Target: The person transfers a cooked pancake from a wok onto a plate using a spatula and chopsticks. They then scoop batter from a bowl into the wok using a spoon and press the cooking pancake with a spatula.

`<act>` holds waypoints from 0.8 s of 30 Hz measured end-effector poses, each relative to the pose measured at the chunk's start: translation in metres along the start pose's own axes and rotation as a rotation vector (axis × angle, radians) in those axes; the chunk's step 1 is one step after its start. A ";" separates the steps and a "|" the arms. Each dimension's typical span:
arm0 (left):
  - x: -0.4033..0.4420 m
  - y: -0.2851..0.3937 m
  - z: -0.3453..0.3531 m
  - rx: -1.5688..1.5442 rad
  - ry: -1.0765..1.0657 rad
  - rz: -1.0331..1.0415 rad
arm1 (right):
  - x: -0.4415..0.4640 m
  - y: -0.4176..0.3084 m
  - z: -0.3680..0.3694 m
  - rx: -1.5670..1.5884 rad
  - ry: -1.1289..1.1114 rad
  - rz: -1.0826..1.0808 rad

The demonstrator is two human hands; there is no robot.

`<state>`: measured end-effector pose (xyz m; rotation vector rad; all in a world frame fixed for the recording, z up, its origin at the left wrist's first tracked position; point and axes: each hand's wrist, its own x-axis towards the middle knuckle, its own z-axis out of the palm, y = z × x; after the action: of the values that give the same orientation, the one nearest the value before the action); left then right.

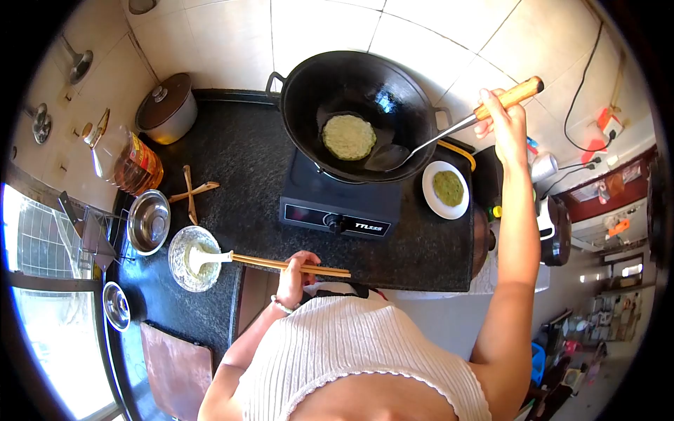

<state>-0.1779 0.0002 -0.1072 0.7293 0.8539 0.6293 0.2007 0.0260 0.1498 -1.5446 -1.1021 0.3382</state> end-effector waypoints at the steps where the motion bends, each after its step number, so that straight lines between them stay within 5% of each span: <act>1: 0.000 0.000 0.001 -0.003 0.002 0.000 | 0.002 -0.002 -0.001 -0.022 -0.005 -0.014; 24: -0.001 -0.001 0.008 0.002 0.050 -0.022 | -0.013 -0.009 0.071 0.122 -0.286 -0.296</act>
<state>-0.1719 -0.0039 -0.1044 0.7071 0.9077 0.6299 0.1379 0.0588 0.1311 -1.2276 -1.4854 0.4232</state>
